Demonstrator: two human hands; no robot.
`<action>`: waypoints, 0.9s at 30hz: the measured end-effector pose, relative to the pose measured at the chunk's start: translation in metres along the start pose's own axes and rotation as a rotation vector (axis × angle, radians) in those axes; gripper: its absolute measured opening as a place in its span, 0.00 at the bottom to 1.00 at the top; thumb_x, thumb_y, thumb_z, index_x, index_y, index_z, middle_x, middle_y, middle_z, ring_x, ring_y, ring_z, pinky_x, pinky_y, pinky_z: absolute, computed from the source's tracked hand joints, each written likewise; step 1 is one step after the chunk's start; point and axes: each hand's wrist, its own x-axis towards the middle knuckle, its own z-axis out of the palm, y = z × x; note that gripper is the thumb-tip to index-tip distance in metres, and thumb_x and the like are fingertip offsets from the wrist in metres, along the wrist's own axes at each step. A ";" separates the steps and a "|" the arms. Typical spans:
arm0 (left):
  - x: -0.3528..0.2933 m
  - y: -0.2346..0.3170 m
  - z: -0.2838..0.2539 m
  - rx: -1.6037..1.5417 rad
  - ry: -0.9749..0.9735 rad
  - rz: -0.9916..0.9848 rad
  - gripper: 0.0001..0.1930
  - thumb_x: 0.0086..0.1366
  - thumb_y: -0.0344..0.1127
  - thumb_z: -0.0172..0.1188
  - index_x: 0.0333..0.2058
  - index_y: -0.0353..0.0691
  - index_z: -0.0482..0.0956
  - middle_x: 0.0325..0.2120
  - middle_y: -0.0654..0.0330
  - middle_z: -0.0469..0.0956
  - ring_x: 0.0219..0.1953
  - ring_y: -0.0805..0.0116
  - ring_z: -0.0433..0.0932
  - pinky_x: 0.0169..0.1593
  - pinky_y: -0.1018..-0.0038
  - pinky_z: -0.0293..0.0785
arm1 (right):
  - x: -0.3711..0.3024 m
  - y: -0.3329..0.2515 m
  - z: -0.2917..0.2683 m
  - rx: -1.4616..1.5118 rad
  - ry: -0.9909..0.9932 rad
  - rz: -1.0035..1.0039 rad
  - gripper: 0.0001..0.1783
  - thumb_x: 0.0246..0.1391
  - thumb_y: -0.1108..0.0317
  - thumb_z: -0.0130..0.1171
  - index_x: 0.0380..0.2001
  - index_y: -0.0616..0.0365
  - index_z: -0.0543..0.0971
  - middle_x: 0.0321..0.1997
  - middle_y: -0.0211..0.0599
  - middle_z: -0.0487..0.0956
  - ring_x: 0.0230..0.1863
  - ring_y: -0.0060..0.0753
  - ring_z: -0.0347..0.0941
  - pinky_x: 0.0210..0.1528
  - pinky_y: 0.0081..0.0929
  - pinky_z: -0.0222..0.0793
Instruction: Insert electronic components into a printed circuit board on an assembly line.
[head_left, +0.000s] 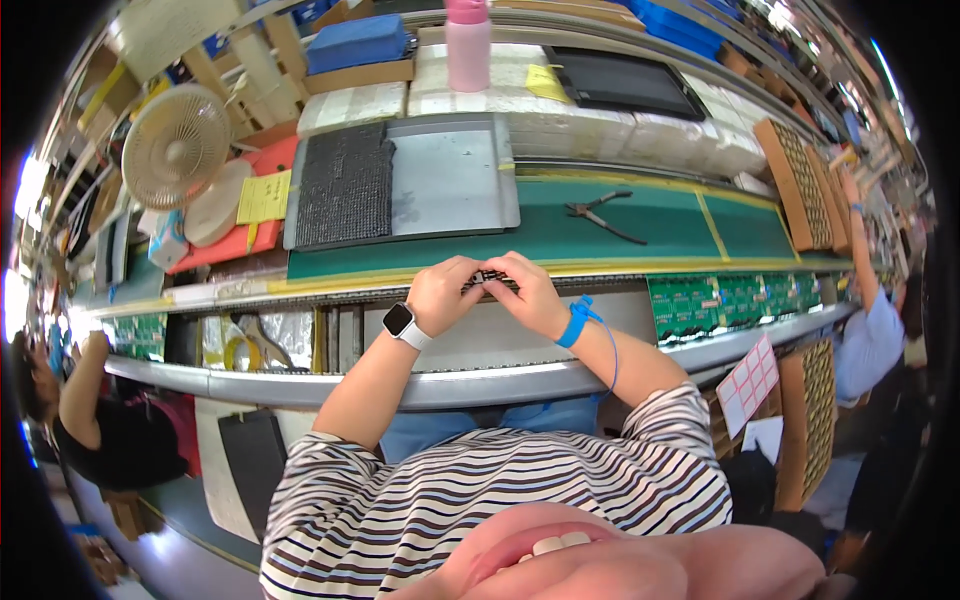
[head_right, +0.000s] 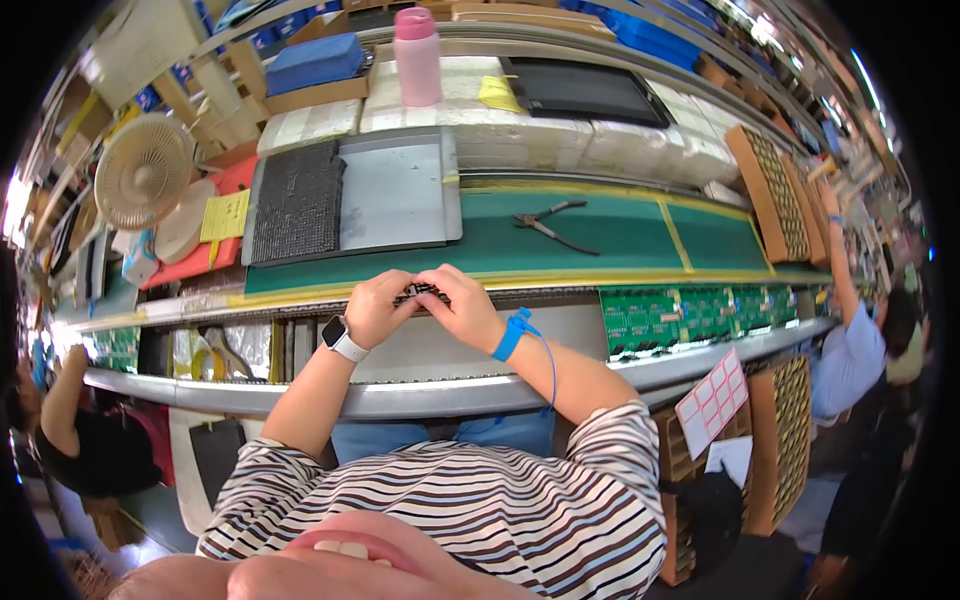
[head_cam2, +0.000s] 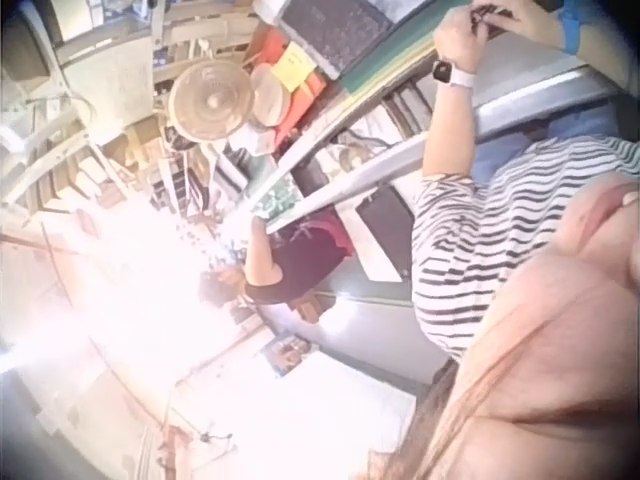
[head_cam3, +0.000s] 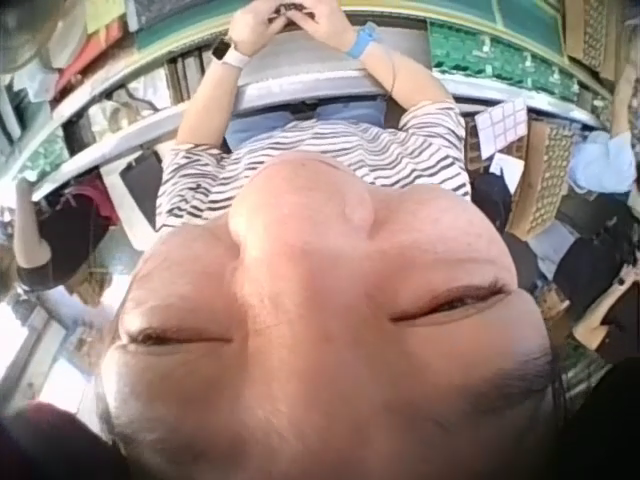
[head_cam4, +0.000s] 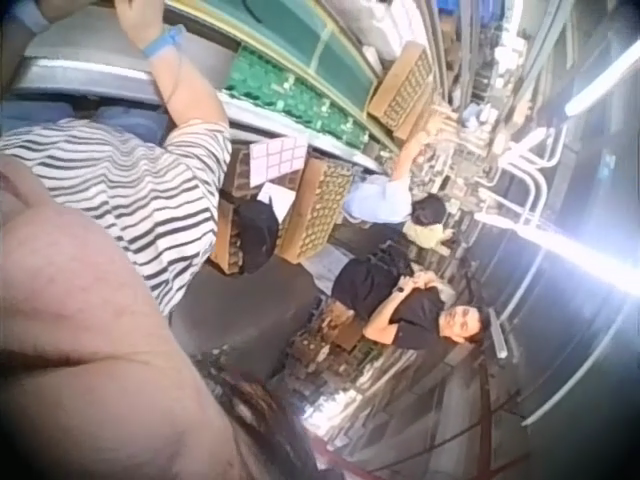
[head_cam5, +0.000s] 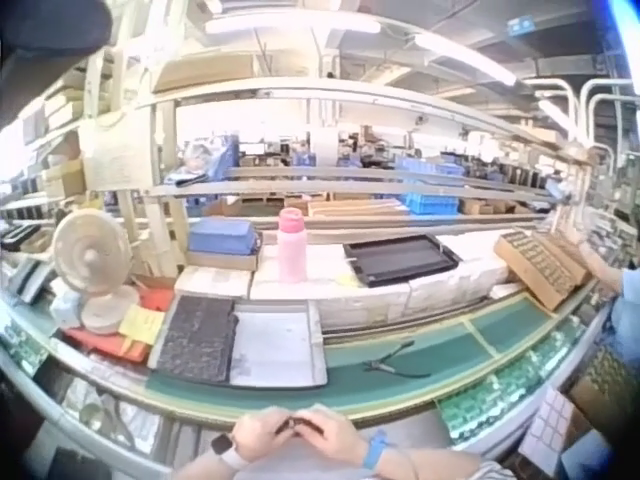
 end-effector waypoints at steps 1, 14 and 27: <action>-0.001 0.001 -0.002 -0.005 -0.016 0.007 0.13 0.47 0.31 0.61 0.34 0.38 0.75 0.28 0.57 0.76 0.29 0.58 0.76 0.30 0.69 0.73 | 0.000 0.000 0.001 -0.008 0.017 -0.009 0.12 0.47 0.74 0.56 0.38 0.60 0.73 0.31 0.40 0.72 0.30 0.39 0.70 0.31 0.27 0.67; -0.003 0.002 0.001 0.013 -0.016 0.031 0.13 0.48 0.34 0.60 0.34 0.40 0.75 0.27 0.58 0.76 0.29 0.59 0.76 0.31 0.68 0.73 | 0.001 -0.009 0.000 -0.093 0.015 0.014 0.11 0.47 0.76 0.56 0.36 0.62 0.73 0.31 0.41 0.73 0.33 0.39 0.71 0.36 0.26 0.66; -0.005 -0.009 0.007 0.045 0.003 0.052 0.12 0.48 0.36 0.59 0.32 0.40 0.74 0.26 0.59 0.74 0.28 0.60 0.75 0.30 0.67 0.73 | 0.001 -0.005 0.003 -0.085 -0.015 0.108 0.10 0.49 0.76 0.55 0.37 0.63 0.72 0.32 0.40 0.72 0.35 0.35 0.70 0.39 0.25 0.65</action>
